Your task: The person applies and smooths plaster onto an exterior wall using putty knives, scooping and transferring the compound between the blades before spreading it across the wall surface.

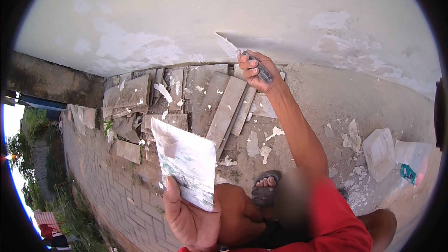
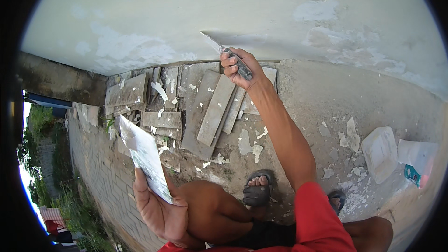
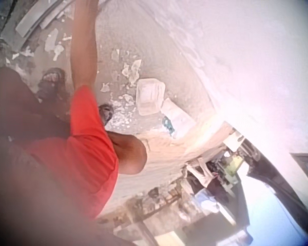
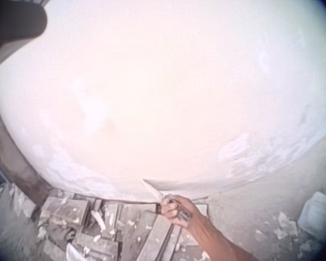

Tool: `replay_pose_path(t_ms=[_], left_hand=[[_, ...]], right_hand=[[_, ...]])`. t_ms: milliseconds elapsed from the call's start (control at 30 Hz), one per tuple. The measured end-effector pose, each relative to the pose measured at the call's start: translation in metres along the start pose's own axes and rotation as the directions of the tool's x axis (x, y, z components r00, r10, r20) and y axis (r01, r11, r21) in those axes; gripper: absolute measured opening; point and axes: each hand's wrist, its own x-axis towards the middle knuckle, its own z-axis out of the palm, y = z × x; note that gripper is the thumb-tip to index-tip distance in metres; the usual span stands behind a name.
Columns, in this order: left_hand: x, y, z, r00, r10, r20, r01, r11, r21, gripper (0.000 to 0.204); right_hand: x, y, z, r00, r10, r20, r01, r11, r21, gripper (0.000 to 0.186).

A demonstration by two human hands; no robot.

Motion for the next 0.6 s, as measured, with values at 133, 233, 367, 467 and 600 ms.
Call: replay_pose_path(t_ms=[133,233,367,467,600], left_hand=[[0.002,0.000,-0.004,0.999,-0.040,0.032,0.039,0.998,0.042,0.040],[0.001,0.003,-0.007,0.998,-0.049,0.047,0.046,0.997,0.065,0.040],[-0.001,0.000,-0.003,0.998,-0.042,0.052,0.032,0.983,0.182,0.036],[0.002,-0.008,-0.007,0.997,-0.060,0.039,0.052,0.983,0.173,0.035],[-0.006,-0.001,0.000,0.984,-0.110,0.138,0.082,0.978,0.194,0.034]], right_hand=[[-0.022,-0.025,0.019,1.000,-0.027,-0.006,0.027,1.000,-0.016,0.018],[-0.037,-0.035,0.033,0.999,-0.051,0.008,0.051,0.999,0.008,0.019],[-0.064,-0.050,0.047,0.996,-0.084,0.006,0.083,0.996,0.032,0.022],[-0.098,-0.069,0.055,0.988,-0.156,0.009,0.156,0.988,0.018,0.026],[-0.130,-0.078,0.064,0.983,-0.172,0.057,0.169,0.984,0.049,0.027]])
